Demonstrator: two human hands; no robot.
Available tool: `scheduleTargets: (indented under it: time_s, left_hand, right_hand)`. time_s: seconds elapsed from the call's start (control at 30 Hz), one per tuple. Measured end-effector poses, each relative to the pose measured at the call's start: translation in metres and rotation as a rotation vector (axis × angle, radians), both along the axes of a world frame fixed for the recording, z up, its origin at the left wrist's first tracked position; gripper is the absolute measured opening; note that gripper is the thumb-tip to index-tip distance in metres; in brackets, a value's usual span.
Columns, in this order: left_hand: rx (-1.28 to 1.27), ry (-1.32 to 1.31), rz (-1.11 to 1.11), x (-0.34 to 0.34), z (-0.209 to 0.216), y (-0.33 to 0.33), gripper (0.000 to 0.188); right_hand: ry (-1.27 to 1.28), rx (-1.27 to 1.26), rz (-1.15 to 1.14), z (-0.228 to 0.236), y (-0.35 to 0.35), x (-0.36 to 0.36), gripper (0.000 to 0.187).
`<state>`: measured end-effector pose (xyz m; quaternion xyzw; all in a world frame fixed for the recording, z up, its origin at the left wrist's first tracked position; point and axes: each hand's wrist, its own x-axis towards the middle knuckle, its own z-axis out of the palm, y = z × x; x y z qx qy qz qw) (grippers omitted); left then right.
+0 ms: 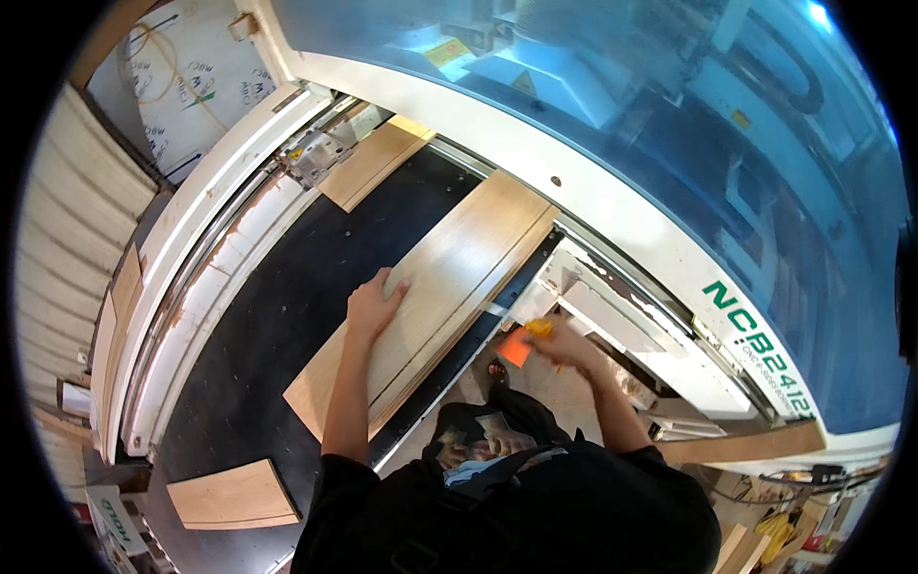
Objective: The person places wood panels onto a conveyor machine, cleans them using an air blower tool, and stacks the panels onto a pallet.
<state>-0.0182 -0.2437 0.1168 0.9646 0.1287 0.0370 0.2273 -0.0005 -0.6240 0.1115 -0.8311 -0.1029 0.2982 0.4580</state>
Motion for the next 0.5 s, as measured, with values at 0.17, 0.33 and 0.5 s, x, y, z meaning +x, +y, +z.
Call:
scheduleTargets:
  time_s: [0.17,0.33,0.5]
  left_hand:
    - [-0.008,0.011,0.012,-0.004,-0.003,0.007,0.063]
    - [-0.019,0.0,0.013,-0.003,-0.006,0.007,0.063]
    - [0.0,0.023,0.04,0.002,-0.01,0.005,0.069]
  right_hand:
    - [0.229,-0.143,0.425,0.076,0.055,-0.048,0.048]
    - [0.263,0.032,0.226,0.02,0.014,-0.039,0.037]
    - [-0.189,-0.207,-0.199,0.024,-0.062,0.009,0.03]
